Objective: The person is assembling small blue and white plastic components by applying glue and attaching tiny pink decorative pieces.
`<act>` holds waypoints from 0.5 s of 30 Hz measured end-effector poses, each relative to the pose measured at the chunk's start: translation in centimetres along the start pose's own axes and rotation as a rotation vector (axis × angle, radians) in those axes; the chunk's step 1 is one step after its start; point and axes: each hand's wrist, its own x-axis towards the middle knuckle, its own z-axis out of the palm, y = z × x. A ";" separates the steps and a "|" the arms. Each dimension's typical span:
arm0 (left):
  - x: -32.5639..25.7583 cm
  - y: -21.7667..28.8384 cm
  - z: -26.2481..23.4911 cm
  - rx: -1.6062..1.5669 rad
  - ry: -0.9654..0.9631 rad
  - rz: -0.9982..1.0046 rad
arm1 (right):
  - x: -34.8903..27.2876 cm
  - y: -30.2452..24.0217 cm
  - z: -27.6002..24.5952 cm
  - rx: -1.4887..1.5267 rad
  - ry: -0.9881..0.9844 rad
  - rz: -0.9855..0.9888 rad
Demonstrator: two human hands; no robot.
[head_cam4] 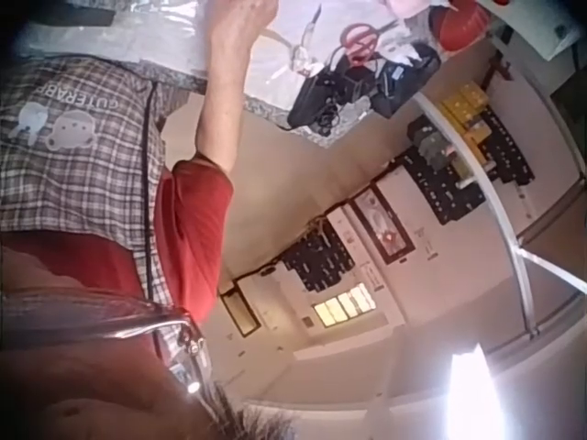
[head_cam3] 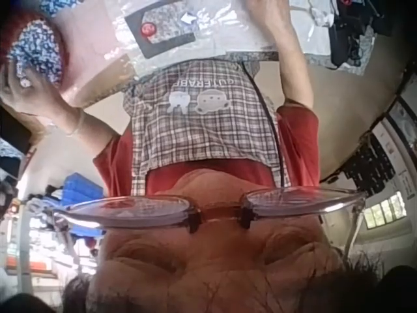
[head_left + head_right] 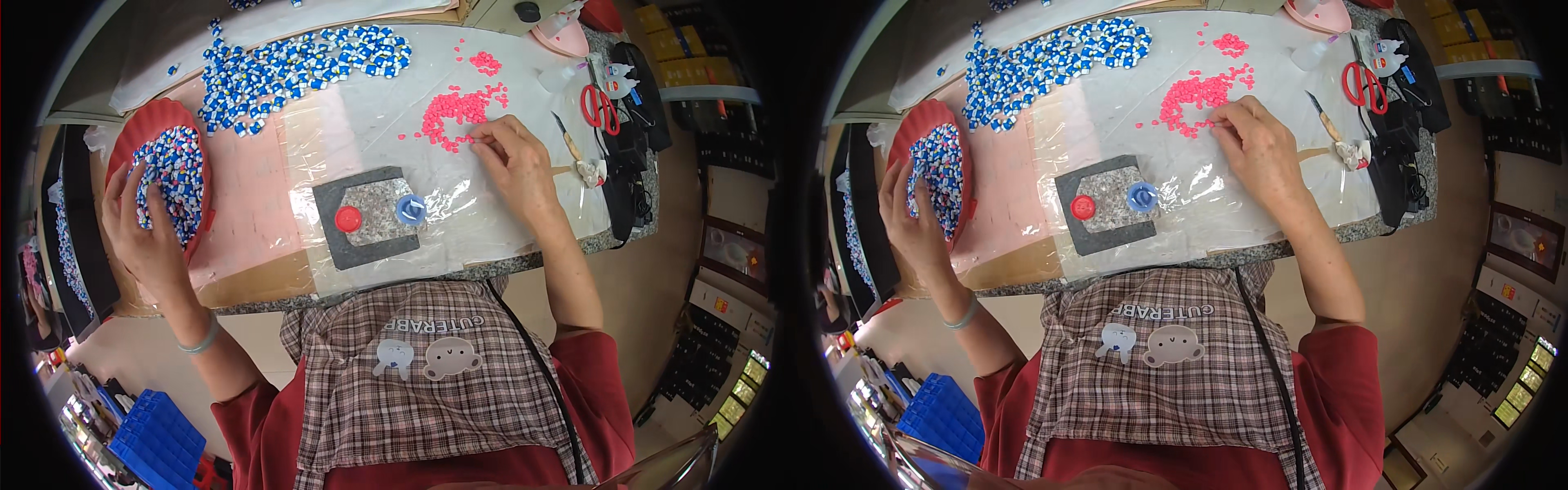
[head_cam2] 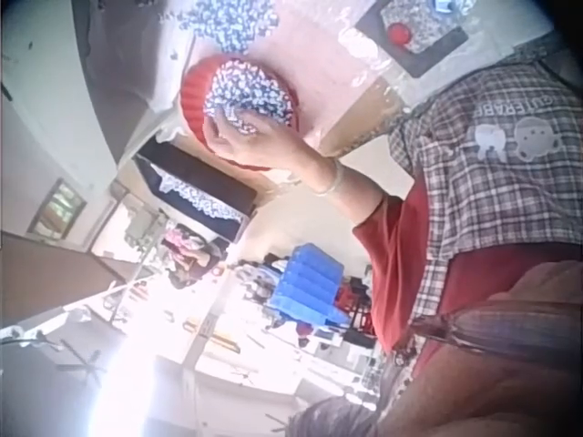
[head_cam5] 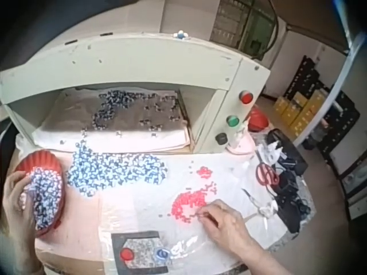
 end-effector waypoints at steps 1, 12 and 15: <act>0.0 0.2 0.2 -0.034 -0.027 0.010 | 0.0 -0.3 0.1 -0.049 -0.001 0.011; 1.2 9.5 8.2 -0.413 -0.239 0.216 | 0.4 0.4 -1.8 -0.113 -0.128 -0.323; 1.9 9.5 9.8 -0.386 -0.228 0.295 | 0.3 1.2 -2.1 -0.106 -0.144 -0.361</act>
